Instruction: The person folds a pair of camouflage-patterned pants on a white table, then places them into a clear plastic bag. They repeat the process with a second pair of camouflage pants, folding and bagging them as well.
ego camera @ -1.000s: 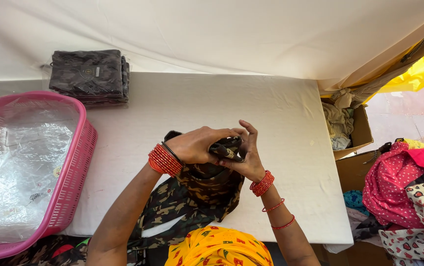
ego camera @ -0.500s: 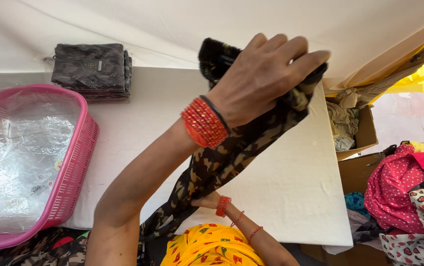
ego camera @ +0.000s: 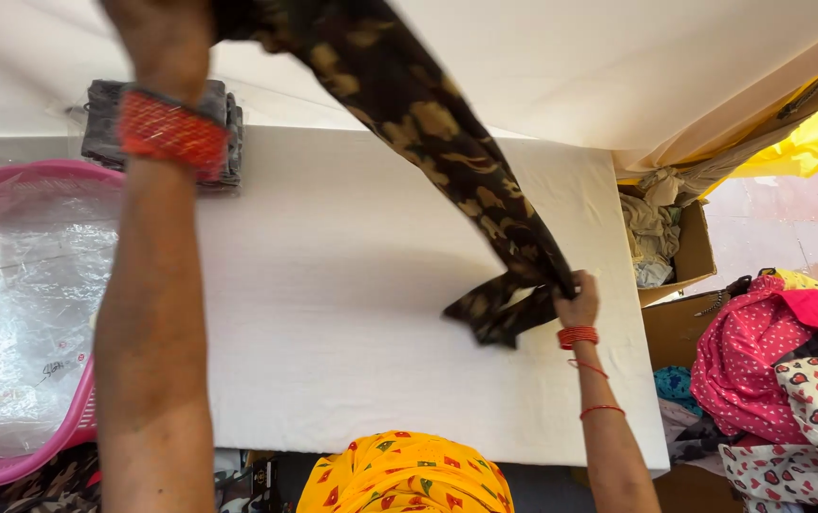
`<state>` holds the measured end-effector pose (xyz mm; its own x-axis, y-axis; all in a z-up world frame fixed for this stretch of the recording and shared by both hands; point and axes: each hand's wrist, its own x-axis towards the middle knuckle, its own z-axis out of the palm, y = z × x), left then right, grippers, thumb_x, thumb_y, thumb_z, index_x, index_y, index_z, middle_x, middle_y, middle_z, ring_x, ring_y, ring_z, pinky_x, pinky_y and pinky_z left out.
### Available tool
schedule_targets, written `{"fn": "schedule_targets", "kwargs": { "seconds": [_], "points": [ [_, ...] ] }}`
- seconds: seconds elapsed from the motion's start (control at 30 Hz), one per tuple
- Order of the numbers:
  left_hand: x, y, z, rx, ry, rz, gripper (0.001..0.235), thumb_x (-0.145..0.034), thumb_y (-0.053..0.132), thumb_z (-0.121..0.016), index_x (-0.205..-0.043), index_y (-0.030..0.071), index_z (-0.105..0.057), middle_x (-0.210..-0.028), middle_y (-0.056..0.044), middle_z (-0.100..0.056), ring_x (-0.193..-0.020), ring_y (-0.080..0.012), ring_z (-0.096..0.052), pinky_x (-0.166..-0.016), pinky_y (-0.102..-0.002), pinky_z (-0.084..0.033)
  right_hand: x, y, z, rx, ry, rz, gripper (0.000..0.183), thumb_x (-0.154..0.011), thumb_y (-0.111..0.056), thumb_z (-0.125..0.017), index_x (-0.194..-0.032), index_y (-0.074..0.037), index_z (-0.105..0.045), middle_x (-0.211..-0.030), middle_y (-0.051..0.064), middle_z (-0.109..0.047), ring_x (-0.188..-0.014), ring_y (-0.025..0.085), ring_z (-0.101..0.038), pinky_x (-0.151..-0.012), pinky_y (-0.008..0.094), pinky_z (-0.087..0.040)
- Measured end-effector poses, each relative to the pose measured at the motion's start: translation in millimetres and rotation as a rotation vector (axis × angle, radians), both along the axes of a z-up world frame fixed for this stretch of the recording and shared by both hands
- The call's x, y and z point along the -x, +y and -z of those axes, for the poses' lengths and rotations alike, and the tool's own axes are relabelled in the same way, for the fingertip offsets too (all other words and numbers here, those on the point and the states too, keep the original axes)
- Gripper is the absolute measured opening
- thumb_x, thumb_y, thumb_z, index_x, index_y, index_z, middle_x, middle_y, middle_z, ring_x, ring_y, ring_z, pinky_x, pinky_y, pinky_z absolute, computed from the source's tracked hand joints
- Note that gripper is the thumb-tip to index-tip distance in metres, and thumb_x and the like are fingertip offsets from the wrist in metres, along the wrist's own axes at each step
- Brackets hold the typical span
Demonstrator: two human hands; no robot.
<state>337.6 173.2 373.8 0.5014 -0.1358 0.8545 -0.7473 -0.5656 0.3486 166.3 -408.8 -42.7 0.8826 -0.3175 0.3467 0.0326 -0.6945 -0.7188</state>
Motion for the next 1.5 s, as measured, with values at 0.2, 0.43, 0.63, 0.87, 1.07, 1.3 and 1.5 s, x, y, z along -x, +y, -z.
{"fn": "schedule_targets", "kwargs": {
  "seconds": [0.2, 0.43, 0.63, 0.87, 1.07, 1.3, 1.5],
  "points": [
    [89.3, 135.1, 145.6, 0.120, 0.362, -0.083, 0.035, -0.100, -0.017, -0.064, -0.119, 0.010, -0.053, -0.127, -0.008, -0.064, -0.122, -0.0213, -0.065, -0.104, -0.037, -0.056, 29.5, -47.8, -45.2, 0.428, 0.017, 0.193, 0.040, -0.070, -0.003, -0.081, -0.105, -0.014, -0.064, -0.118, 0.011, -0.058, -0.111, 0.036, -0.055, -0.094, 0.046, -0.050],
    [275.2, 185.5, 412.7, -0.383, 1.098, -1.001, 0.050, -0.079, -0.005, -0.076, -0.113, 0.032, -0.078, -0.155, -0.009, -0.046, -0.137, -0.0387, -0.044, -0.109, -0.062, -0.036, 95.0, -26.4, 58.0, 0.613, 0.459, 0.105, 0.059, -0.079, 0.007, -0.068, -0.130, -0.022, -0.059, -0.145, 0.008, -0.052, -0.131, 0.036, -0.048, -0.093, 0.050, -0.049],
    [320.0, 131.8, 468.1, 0.590, 1.405, -1.153, 0.058, -0.111, 0.040, -0.069, -0.152, 0.007, -0.045, -0.142, -0.031, -0.049, -0.116, -0.0421, -0.058, -0.099, -0.053, -0.049, 115.0, -2.1, 36.6, 0.119, 0.525, 0.568, 0.061, -0.083, 0.008, -0.062, -0.139, -0.014, -0.051, -0.149, 0.018, -0.045, -0.134, 0.037, -0.045, -0.107, 0.045, -0.048],
    [288.5, 110.0, 457.7, 1.049, 1.324, -0.977, 0.081, -0.090, 0.012, -0.081, -0.148, 0.007, -0.025, -0.143, -0.023, -0.041, -0.109, -0.0327, -0.061, -0.074, -0.040, -0.063, 87.6, -16.6, 59.3, -0.792, 0.343, 0.842, 0.054, -0.097, -0.005, -0.056, -0.144, -0.015, -0.031, -0.111, 0.013, -0.065, -0.086, 0.027, -0.071, -0.085, 0.038, -0.062],
    [279.7, 180.8, 511.3, 0.792, 0.701, -0.919, 0.066, -0.087, -0.018, -0.063, -0.140, 0.005, -0.031, -0.142, -0.022, -0.047, -0.125, -0.0289, -0.058, -0.101, -0.036, -0.057, 73.6, -25.4, 95.3, -1.109, 0.309, 0.836, 0.067, -0.095, -0.011, -0.069, -0.146, -0.019, -0.027, -0.104, 0.016, -0.062, -0.083, 0.023, -0.063, -0.079, 0.046, -0.066],
    [315.1, 223.1, 521.0, 0.667, 0.994, -1.447, 0.055, -0.089, -0.006, -0.070, -0.135, 0.011, -0.045, -0.136, -0.017, -0.043, -0.122, -0.0364, -0.058, -0.094, -0.037, -0.057, 73.2, -8.5, 84.9, -1.201, 0.195, 0.801, 0.074, -0.087, -0.010, -0.080, -0.141, -0.018, -0.029, -0.111, 0.011, -0.061, -0.086, 0.021, -0.068, -0.079, 0.048, -0.061],
    [340.1, 193.7, 517.0, 0.256, 1.106, -1.603, 0.056, -0.084, 0.015, -0.092, -0.120, -0.002, -0.053, -0.127, -0.026, -0.045, -0.121, -0.0468, -0.054, -0.085, -0.050, -0.057, 67.4, -48.5, 110.7, -1.241, 0.266, 0.790, 0.046, -0.091, -0.020, -0.085, -0.119, -0.003, -0.053, -0.081, 0.007, -0.057, -0.060, 0.016, -0.051, -0.064, 0.040, -0.054]
  ]
}}
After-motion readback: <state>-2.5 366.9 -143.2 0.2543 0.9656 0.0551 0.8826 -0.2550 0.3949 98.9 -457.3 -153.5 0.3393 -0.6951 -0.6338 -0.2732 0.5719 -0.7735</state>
